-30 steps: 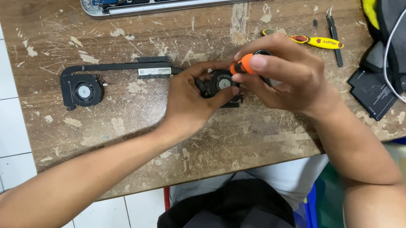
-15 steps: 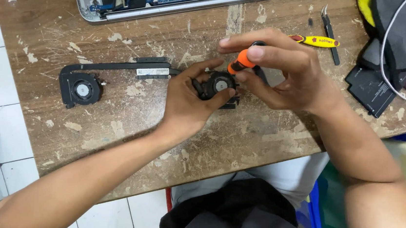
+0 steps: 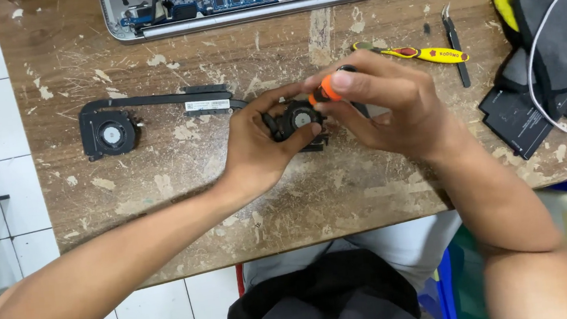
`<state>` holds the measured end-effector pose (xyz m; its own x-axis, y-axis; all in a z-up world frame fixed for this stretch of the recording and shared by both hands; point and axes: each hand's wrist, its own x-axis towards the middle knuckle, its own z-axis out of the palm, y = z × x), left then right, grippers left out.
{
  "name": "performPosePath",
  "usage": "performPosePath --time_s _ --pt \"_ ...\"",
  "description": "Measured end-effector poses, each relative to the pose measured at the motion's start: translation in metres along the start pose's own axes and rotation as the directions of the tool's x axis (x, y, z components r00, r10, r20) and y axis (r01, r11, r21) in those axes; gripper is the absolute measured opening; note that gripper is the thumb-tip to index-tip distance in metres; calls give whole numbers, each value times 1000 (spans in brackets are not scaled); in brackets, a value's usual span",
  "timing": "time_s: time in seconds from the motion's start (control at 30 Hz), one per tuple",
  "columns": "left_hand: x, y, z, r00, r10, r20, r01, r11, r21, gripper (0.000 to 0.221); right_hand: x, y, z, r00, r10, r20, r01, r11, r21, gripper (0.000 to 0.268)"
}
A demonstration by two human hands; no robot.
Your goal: Unscrewing the fan assembly from a laptop motherboard on a repair bench.
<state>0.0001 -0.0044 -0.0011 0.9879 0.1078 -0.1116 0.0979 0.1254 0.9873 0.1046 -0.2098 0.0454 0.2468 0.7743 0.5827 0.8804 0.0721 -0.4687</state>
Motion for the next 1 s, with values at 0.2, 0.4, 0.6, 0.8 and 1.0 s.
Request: performPosePath --time_s 0.2,0.4,0.6,0.8,1.0 --pt "-2 1 0 1000 7 2 -7 1000 19 55 -21 22 8 997 26 -68 -35 991 -129 85" --pt "-1 -2 1 1000 2 -20 -2 1000 -5 53 -7 5 4 996 82 -29 -82 996 -15 74" --pt "-2 4 1 1000 2 -6 -3 1000 -31 59 -28 26 11 994 9 -106 -29 982 -185 89" --pt "-1 5 1 1000 22 10 -22 999 -30 63 2 -1 1 999 8 -43 -6 999 46 87" --pt "-4 -7 0 996 94 3 -94 994 -57 61 -6 4 14 999 -20 -47 18 999 -30 80"
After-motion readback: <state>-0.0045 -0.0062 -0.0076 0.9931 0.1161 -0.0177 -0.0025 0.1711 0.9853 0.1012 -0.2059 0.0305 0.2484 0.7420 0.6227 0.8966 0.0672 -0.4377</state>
